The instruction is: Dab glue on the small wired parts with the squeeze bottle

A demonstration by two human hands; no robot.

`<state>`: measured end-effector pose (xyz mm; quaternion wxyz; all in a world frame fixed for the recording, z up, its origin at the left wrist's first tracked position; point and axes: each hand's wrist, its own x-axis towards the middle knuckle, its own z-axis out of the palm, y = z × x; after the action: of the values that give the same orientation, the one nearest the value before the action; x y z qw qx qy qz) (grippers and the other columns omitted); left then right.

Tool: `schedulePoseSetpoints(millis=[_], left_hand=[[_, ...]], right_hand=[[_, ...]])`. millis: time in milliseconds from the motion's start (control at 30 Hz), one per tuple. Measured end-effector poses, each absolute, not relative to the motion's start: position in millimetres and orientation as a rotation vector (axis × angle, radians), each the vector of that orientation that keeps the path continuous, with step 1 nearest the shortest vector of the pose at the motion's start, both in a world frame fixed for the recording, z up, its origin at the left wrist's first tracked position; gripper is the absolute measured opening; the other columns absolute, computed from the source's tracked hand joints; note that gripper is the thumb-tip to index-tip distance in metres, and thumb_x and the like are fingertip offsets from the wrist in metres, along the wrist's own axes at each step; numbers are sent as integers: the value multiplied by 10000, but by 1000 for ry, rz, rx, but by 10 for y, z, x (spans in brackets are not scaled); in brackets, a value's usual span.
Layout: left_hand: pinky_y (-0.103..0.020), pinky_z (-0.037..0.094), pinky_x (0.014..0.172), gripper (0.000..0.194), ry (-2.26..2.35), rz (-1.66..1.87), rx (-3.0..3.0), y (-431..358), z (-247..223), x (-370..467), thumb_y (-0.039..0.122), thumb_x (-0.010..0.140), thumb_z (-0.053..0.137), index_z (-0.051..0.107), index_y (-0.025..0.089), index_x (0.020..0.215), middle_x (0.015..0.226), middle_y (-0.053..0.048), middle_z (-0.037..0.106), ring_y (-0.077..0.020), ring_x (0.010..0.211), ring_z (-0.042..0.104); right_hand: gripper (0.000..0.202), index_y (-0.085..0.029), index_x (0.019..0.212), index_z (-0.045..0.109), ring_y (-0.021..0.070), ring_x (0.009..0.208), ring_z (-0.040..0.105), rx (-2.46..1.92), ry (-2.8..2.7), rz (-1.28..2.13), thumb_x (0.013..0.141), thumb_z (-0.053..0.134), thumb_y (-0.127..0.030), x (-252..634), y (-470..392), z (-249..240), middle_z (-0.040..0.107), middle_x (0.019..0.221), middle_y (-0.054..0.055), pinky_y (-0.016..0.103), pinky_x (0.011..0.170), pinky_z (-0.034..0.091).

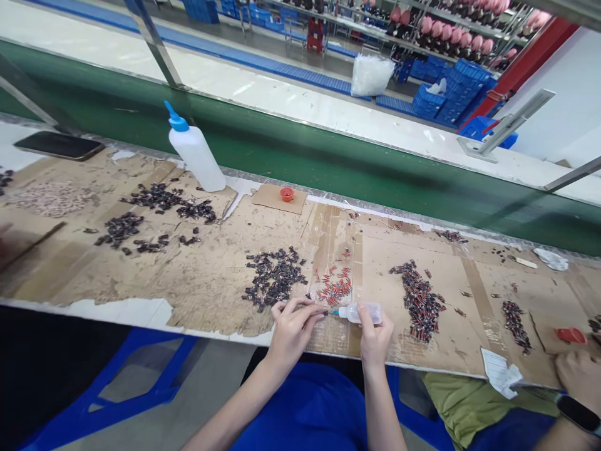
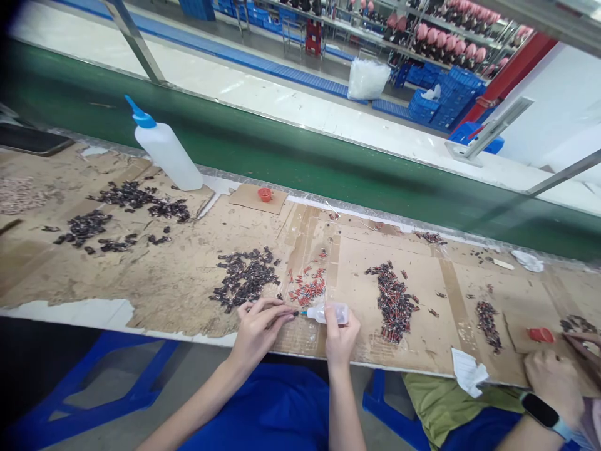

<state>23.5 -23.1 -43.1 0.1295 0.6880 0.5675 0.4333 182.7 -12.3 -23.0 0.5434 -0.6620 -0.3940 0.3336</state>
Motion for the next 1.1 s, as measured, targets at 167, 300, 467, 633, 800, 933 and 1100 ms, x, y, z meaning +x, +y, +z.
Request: schedulePoseSetpoints(millis=[167,300,467,633,800,933,1100], left_hand=[[-367,271,804,151,1657,1266,2011,-238,-431,235,188,904,603,708,255,819,778,34,774,-173,816,676],[-367,272,805,154,1671,1242,1999,-244,-428,239,186,899,605,710,259,812,784,27,775,-181,820,674],[-376,269,815,173,1672,1229,1994,-238,-428,241,190,907,591,705,260,798,770,27,771,-186,829,666],[-385,267,809,153,1674,1221,2024,-238,-428,235,171,889,612,709,265,817,767,23,762,-212,868,637],[-397,301,800,108,1759,1141,2050,-238,-415,223,191,845,664,730,275,859,946,-45,733,-267,999,549],[-412,337,815,117,1759,1061,2027,-237,-423,222,198,845,650,718,264,776,1054,-67,696,-290,1070,499],[-417,354,847,152,1695,1135,1994,-241,-474,205,198,909,552,684,254,858,934,-48,735,-266,1014,551]], right_hand=[[393,-155,529,592,136,469,500,-1570,-1016,795,681,673,-508,1788,-104,-185,555,474,4,248,453,411],[377,-154,546,601,143,482,516,-1581,-1019,810,678,677,-499,1797,-101,-185,583,495,13,255,472,424],[374,-160,543,572,138,488,507,-1581,-931,784,655,709,-489,1826,-116,-269,567,499,2,255,477,417],[378,-147,686,601,120,521,509,-1466,-647,685,668,706,-510,1913,-115,-339,584,601,-2,241,493,402],[436,-147,882,604,155,644,583,-1599,-760,502,670,731,-507,2147,-123,-258,651,788,40,277,599,455],[413,-151,919,643,262,859,607,-1792,-996,155,710,708,-501,2268,-161,-168,670,880,112,420,794,470],[134,-215,805,700,260,899,562,-1640,-1364,-186,778,713,-346,2065,-204,-127,672,860,91,466,895,403]])
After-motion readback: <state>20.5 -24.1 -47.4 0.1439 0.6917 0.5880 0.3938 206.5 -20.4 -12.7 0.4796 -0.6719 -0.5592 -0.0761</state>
